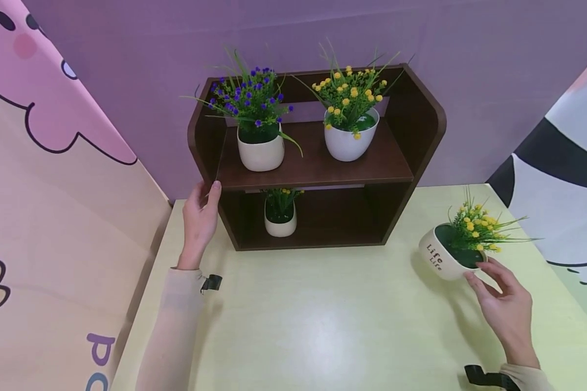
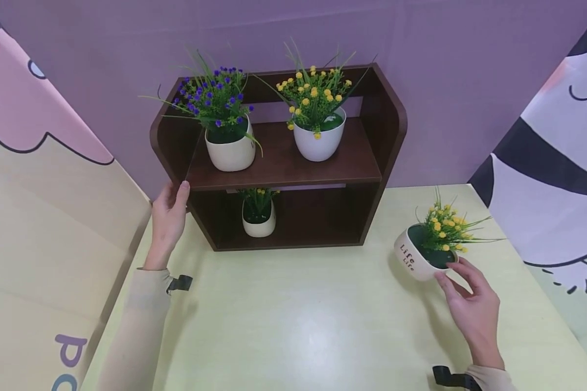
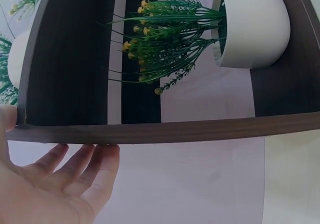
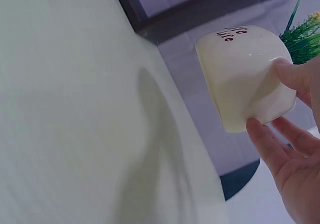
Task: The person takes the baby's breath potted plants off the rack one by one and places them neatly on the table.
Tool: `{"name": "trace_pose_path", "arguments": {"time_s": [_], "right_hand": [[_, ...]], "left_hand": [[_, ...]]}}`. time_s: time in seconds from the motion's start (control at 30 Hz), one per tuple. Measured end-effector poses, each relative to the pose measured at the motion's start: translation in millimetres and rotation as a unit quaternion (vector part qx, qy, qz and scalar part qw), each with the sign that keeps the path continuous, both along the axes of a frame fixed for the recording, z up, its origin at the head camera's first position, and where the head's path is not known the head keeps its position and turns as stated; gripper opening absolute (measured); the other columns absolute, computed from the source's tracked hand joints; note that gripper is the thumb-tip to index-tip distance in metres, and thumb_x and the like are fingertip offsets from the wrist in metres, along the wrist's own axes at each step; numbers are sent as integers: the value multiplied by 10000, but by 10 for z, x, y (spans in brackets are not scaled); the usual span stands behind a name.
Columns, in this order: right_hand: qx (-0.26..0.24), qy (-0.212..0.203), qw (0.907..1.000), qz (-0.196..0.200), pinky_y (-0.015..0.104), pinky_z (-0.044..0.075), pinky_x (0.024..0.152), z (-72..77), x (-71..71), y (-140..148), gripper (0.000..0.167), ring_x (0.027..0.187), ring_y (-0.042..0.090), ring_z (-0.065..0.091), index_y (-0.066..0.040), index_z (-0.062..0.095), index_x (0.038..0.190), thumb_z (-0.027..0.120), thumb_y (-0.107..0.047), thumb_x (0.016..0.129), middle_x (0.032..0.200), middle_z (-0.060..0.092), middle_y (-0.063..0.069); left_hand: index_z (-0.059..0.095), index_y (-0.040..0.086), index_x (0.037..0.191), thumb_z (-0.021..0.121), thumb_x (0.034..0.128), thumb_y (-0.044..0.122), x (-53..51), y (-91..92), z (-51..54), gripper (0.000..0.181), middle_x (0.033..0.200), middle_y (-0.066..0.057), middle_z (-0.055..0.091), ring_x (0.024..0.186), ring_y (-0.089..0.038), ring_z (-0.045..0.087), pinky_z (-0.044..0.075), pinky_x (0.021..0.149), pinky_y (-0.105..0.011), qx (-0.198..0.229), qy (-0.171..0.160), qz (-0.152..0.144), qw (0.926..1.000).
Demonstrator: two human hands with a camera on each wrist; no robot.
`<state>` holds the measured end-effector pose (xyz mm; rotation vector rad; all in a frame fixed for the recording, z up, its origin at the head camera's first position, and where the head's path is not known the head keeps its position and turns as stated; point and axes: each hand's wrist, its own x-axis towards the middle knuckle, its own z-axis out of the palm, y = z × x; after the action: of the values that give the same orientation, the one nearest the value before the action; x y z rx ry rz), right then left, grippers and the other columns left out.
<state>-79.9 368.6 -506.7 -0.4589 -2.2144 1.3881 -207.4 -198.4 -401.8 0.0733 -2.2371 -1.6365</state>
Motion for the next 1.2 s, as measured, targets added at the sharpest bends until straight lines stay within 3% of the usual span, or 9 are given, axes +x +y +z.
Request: {"name": "trace_pose_path", "arguments": {"time_s": [0.47, 0.63, 0.77, 0.9, 1.07, 1.2], "right_hand": [[-1207, -388, 9902, -594, 12, 510, 761, -211, 38, 507, 369, 987, -192, 669, -95, 765, 1266, 823, -24, 908, 1381, 641, -130], [-1013, -675, 9909, -578, 3, 498, 742, -273, 84, 606, 377, 976, -215, 641, -165, 753, 1287, 830, -97, 924, 1290, 628, -228], [-864, -933, 9904, -535, -4, 492, 752, -339, 112, 643, 389, 977, -240, 611, -198, 740, 1317, 827, -155, 940, 1422, 607, -201], [-792, -935, 9906, -608, -11, 486, 795, -376, 108, 632, 384, 1017, -246, 599, -172, 747, 1315, 827, -149, 941, 1536, 563, -154], [-714, -954, 9903, -720, -33, 440, 904, -396, 109, 607, 423, 1071, -249, 575, -160, 730, 1354, 826, -150, 942, 1542, 572, -166], [-724, -933, 9897, -809, -33, 442, 896, -400, 109, 595, 430, 1068, -240, 582, -156, 732, 1353, 832, -137, 935, 1506, 595, -174]], "left_hand": [[575, -1, 1451, 566, 1097, 382, -18, -6, -14, 522, 1442, -244, 639, 1375, -409, 615, 468, 1191, -528, -76, 33, -7, 10000], [564, -5, 1466, 562, 1100, 376, -13, -9, -10, 529, 1459, -246, 630, 1390, -400, 603, 461, 1199, -517, -45, 15, -35, 10000], [555, -2, 1477, 559, 1103, 379, -11, -16, -4, 534, 1472, -245, 620, 1399, -391, 594, 459, 1202, -507, -26, -14, -49, 10000], [559, 3, 1471, 557, 1105, 375, -7, -17, 0, 522, 1474, -239, 619, 1399, -387, 593, 454, 1206, -506, -50, -15, -69, 10000], [567, -1, 1457, 555, 1105, 367, 1, -14, 3, 509, 1465, -239, 622, 1392, -395, 595, 454, 1205, -517, -62, 21, -91, 9999], [570, 0, 1457, 559, 1103, 361, 4, -12, 4, 506, 1462, -238, 627, 1389, -394, 600, 459, 1200, -516, -18, 19, -104, 9999]]}}
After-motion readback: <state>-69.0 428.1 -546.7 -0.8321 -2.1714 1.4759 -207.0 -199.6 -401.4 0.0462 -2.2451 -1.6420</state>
